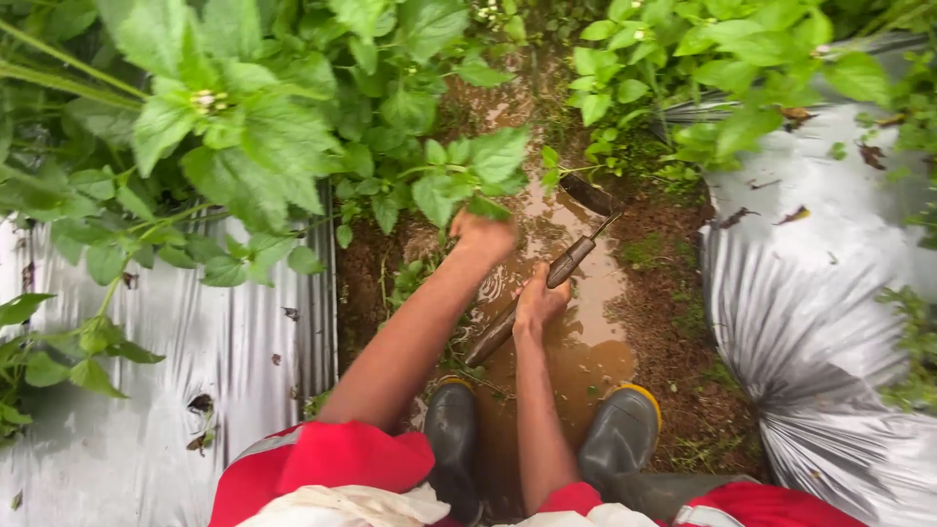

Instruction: The person uses a hoe to loosen soil and remove weeds from a muddy garden bed. They pull the uprooted weeds by hand and discard them while standing in water between rows of plants covered with plastic sheeting.

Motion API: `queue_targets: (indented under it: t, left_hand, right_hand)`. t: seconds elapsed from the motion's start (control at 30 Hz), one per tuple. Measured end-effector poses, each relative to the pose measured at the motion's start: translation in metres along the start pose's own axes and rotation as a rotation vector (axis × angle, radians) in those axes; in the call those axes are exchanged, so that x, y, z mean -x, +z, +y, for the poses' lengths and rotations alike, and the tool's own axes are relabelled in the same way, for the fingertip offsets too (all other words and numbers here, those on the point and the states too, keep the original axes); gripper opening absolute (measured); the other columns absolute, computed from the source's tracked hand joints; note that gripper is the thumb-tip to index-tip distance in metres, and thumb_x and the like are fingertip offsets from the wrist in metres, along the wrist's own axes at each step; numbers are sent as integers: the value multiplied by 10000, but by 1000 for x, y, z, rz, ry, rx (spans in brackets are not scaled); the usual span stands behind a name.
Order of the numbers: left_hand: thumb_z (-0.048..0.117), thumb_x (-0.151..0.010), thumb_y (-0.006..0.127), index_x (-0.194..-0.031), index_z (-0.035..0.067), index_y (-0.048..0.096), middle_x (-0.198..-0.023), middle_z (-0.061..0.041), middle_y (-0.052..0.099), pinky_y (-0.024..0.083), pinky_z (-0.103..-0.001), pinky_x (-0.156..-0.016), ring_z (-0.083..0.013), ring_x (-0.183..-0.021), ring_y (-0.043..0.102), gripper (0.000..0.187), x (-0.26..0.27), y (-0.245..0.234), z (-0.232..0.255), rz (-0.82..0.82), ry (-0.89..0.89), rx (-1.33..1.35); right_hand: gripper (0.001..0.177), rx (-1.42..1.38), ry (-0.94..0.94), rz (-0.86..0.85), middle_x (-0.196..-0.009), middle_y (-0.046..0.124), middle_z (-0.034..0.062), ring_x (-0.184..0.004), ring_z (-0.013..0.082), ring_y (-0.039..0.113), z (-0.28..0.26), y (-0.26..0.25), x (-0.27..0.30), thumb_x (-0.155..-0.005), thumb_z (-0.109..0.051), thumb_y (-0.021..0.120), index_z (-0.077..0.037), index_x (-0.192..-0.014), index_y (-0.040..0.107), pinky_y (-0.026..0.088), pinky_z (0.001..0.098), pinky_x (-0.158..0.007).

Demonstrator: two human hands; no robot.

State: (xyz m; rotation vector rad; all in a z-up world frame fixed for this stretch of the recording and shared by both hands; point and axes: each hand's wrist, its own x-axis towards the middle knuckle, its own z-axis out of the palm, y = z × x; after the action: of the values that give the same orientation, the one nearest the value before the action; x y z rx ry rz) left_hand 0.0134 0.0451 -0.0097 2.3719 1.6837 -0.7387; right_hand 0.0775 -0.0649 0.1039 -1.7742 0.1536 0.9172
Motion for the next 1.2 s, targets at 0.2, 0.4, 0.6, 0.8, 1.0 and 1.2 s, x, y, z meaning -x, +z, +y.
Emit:
queue_targets:
  t: [0.2,0.4,0.6,0.8,1.0,1.2]
  left_hand:
    - [57,-834,577,-869,102,764,-842,-188,725,515,-500,-648,-342,-771,728,195,28,-120,145,565,678,78]
    - [143,-984,544,-1250,71,635,-1266,-173,607,461,-421,-921,-353,-1222,567,290,8,-165,179,996,825,-53]
    - [329,-1095,427,-1521,66,409,-1489,-172,519,336,-434,-1181,-297,-1449,432,500,15,-211,147,507,764,-279]
    - [493,-1122,329,-1580,22,344,-1555,-204,433,229,-506,-1233,-344,-1497,297,657,-43,-157,133,667,566,-495]
    - [494,-1090,353,-1412,-14,541,-1259,-197,594,377,-503,-1045,-345,-1236,490,630,-88,-122,139,776,634,-222]
    - [567,-1054,320,-1007,73,677,-922,-149,627,338,-483,-871,-318,-957,552,611,-105,-94,134,775,708,62]
  right_hand:
    - [139,50,-129,83,-515,600,21,-410,152,626,41,-18,-74,-866,-291,674,-175,-798,642,536,339,-431]
    - [109,-41,-148,136,-559,599,19,-429,150,626,21,-29,-69,-854,-249,685,-146,-863,654,527,319,-450]
    - [129,-150,-187,239,-602,597,18,-447,149,626,8,-12,-64,-841,-207,696,-117,-927,665,518,299,-469]
    - [94,-156,-183,290,-563,594,54,-442,143,575,28,-14,-80,-836,-153,691,-89,-817,625,463,287,-446]
    - [114,-123,-283,309,-535,598,66,-398,151,597,32,-12,-96,-842,-141,696,-77,-820,604,460,277,-397]
    - [127,-55,-300,397,-495,568,97,-400,175,600,15,-18,-70,-804,-147,683,-72,-767,587,459,317,-422]
